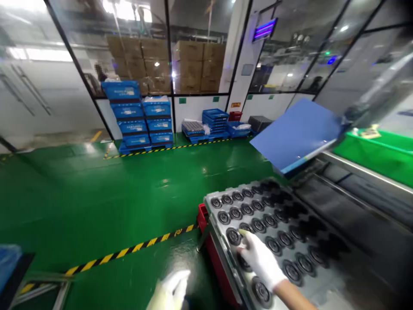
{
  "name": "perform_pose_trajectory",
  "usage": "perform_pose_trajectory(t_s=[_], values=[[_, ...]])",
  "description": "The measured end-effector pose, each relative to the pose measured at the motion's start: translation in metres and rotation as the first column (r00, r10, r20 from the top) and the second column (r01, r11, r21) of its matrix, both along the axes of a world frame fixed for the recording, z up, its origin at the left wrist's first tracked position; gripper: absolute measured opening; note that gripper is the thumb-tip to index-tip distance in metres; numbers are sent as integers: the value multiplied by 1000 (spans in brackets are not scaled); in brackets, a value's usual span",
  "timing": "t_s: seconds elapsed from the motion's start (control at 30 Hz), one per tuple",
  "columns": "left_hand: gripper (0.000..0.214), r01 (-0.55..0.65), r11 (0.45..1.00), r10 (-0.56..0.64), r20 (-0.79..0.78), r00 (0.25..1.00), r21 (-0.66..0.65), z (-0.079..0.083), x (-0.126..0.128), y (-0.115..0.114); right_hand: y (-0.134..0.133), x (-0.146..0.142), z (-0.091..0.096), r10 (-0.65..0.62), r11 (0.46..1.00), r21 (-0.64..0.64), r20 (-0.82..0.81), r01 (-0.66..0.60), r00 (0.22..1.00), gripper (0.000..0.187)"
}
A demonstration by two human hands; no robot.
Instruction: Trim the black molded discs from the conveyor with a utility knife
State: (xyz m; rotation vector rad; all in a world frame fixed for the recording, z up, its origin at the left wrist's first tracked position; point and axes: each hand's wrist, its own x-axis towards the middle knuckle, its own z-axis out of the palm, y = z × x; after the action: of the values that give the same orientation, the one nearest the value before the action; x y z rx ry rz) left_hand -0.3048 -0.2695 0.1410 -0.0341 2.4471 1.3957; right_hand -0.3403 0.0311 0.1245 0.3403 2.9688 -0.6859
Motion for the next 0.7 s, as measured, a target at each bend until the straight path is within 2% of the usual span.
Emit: perform_pose_trajectory(t_s=[0.07, 0.13, 0.2, 0.27, 0.37, 0.43, 0.57, 0.7], values=[[31, -44, 999, 44, 5, 999, -19, -10, -5, -33, -26, -40, -18, 85, 990, 112, 1, -84, 996, 54], [35, -112, 994, 112, 31, 993, -16, -23, -6, -59, -45, -66, -38, 153, 968, 197, 19, -153, 988, 60], [37, -163, 986, 164, 61, 985, -20, -38, -3, -76, -53, -77, -54, 193, 939, 281, 40, -197, 980, 66], [39, -189, 982, 191, 89, 978, -26, -53, 2, -83, -52, -77, -63, 215, 912, 346, 61, -222, 975, 71], [41, -198, 980, 199, 91, 976, -23, -68, 3, -81, -46, -76, -64, 228, 884, 401, 77, -239, 971, 72], [40, -186, 982, 186, 72, 980, -7, -72, -3, -73, -46, -77, -63, 223, 874, 428, 71, -232, 972, 69], [37, -95, 995, 94, 25, 995, 42, -70, -27, -50, -50, -85, -63, 220, 859, 461, 63, -224, 973, 63], [33, -43, 995, 43, -3, 999, 95, -69, -51, -24, -52, -90, -66, 225, 852, 467, 77, -235, 971, 72]])
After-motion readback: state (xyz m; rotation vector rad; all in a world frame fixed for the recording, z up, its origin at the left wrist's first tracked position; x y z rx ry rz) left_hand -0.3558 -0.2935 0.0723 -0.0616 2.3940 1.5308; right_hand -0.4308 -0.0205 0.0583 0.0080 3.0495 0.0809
